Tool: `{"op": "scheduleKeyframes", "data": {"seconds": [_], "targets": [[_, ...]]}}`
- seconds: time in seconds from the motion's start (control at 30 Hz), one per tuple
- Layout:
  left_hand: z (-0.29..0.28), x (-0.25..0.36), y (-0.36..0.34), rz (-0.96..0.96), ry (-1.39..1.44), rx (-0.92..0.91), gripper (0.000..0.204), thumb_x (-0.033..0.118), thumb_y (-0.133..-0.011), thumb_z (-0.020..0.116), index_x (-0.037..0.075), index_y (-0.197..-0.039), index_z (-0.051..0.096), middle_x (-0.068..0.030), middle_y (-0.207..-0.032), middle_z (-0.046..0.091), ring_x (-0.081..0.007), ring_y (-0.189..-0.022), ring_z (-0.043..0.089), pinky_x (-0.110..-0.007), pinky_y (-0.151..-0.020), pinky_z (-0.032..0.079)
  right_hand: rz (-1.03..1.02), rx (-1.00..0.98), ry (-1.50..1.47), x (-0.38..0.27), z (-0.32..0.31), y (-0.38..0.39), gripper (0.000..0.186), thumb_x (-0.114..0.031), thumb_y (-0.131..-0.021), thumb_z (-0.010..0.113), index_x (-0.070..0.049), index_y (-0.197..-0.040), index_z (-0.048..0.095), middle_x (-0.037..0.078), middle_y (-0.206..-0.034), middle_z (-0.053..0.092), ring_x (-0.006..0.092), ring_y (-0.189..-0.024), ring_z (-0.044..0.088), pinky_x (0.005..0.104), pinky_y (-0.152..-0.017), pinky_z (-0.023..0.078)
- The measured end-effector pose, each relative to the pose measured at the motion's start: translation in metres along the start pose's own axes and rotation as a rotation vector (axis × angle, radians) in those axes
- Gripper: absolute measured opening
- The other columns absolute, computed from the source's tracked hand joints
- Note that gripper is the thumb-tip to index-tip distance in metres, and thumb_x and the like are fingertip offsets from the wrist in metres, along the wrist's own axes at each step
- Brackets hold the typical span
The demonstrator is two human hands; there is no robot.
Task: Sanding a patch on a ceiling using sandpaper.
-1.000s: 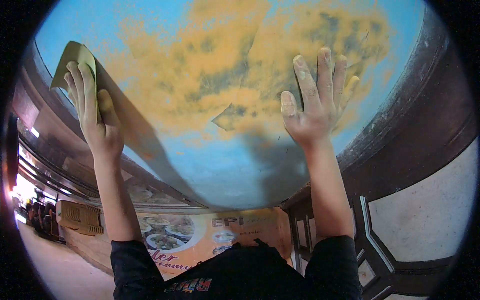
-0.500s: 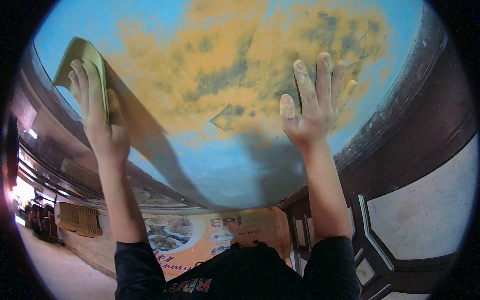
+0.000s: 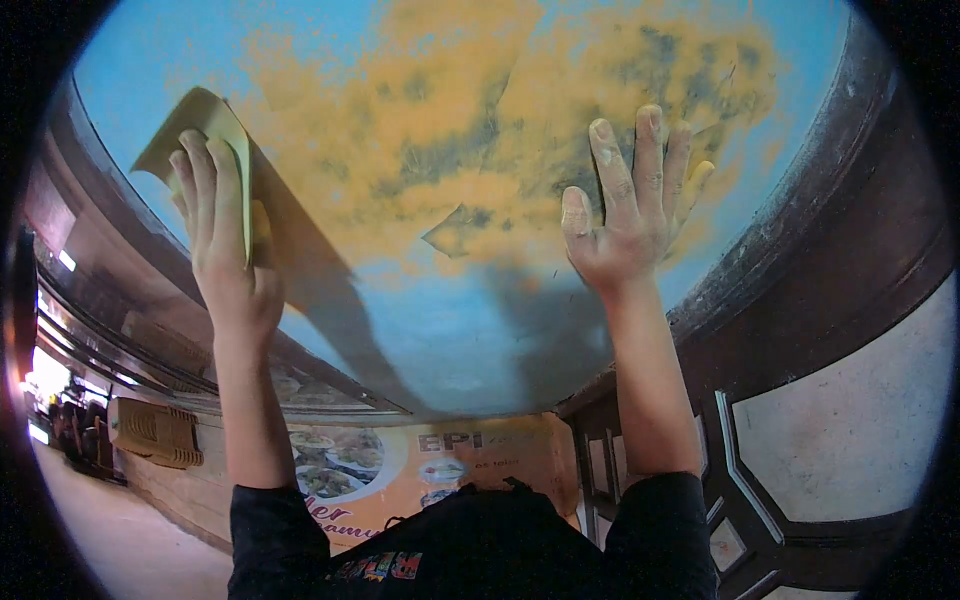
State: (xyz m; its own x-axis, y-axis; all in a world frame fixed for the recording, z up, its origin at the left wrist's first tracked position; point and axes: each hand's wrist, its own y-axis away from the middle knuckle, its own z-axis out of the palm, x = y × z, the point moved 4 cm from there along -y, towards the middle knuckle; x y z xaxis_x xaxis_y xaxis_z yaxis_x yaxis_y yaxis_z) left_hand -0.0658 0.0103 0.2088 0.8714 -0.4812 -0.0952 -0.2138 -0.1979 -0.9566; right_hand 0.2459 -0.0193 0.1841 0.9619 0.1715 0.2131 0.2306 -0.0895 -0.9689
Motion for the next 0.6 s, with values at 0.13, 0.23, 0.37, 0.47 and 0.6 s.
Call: {"op": "scheduleKeyframes", "data": {"seconds": [0.13,0.23,0.37,0.47,0.6], "targets": [[0.007,0.009,0.051,-0.059,0.002,-0.156,0.063,0.002,-0.077,0.05,0.0,-0.14,0.042,-0.0217,-0.151,0.029,-0.0432,-0.142,0.019,-0.058,-0.111,0.018,-0.022,0.027,-0.067,-0.001,-0.001,-0.004,0.049,-0.029,-0.091,0.051,-0.009,-0.136,0.051,0.021,-0.149,0.034,0.0452,-0.14,0.023,0.0546,-0.112,0.02],[-0.003,0.0,0.019,-0.004,-0.069,-0.093,0.063,0.004,-0.077,0.051,0.001,-0.14,0.042,-0.0204,-0.151,0.031,-0.043,-0.141,0.022,-0.058,-0.111,0.019,0.04,0.042,-0.086,0.002,0.002,0.0,0.05,-0.031,-0.086,0.055,-0.018,-0.135,0.053,0.014,-0.15,0.036,0.0446,-0.14,0.024,0.0546,-0.112,0.021],[-0.007,0.004,-0.004,-0.028,-0.097,-0.098,0.065,0.003,-0.076,0.052,0.003,-0.14,0.042,-0.0203,-0.149,0.033,-0.0437,-0.139,0.025,-0.059,-0.11,0.022,0.026,0.05,-0.109,0.007,0.001,0.003,0.05,-0.029,-0.086,0.056,-0.017,-0.134,0.054,0.015,-0.15,0.035,0.0464,-0.139,0.024,0.0542,-0.112,0.022],[0.003,0.018,0.047,-0.072,-0.027,-0.218,0.068,0.001,-0.072,0.055,0.002,-0.138,0.044,-0.0202,-0.15,0.032,-0.0451,-0.138,0.026,-0.06,-0.109,0.023,0.026,0.048,-0.113,0.004,0.001,0.0,0.049,-0.029,-0.086,0.056,-0.017,-0.134,0.054,0.015,-0.15,0.035,0.0472,-0.138,0.024,0.0541,-0.111,0.023],[0.003,0.015,0.042,-0.05,-0.041,-0.214,0.063,-0.002,-0.079,0.05,0.005,-0.142,0.041,-0.0208,-0.15,0.031,-0.0434,-0.14,0.023,-0.056,-0.112,0.019,0.017,0.049,-0.119,0.003,0.001,0.0,0.049,-0.029,-0.087,0.056,-0.019,-0.135,0.053,0.015,-0.15,0.035,0.0481,-0.138,0.024,0.0537,-0.111,0.024]]}}
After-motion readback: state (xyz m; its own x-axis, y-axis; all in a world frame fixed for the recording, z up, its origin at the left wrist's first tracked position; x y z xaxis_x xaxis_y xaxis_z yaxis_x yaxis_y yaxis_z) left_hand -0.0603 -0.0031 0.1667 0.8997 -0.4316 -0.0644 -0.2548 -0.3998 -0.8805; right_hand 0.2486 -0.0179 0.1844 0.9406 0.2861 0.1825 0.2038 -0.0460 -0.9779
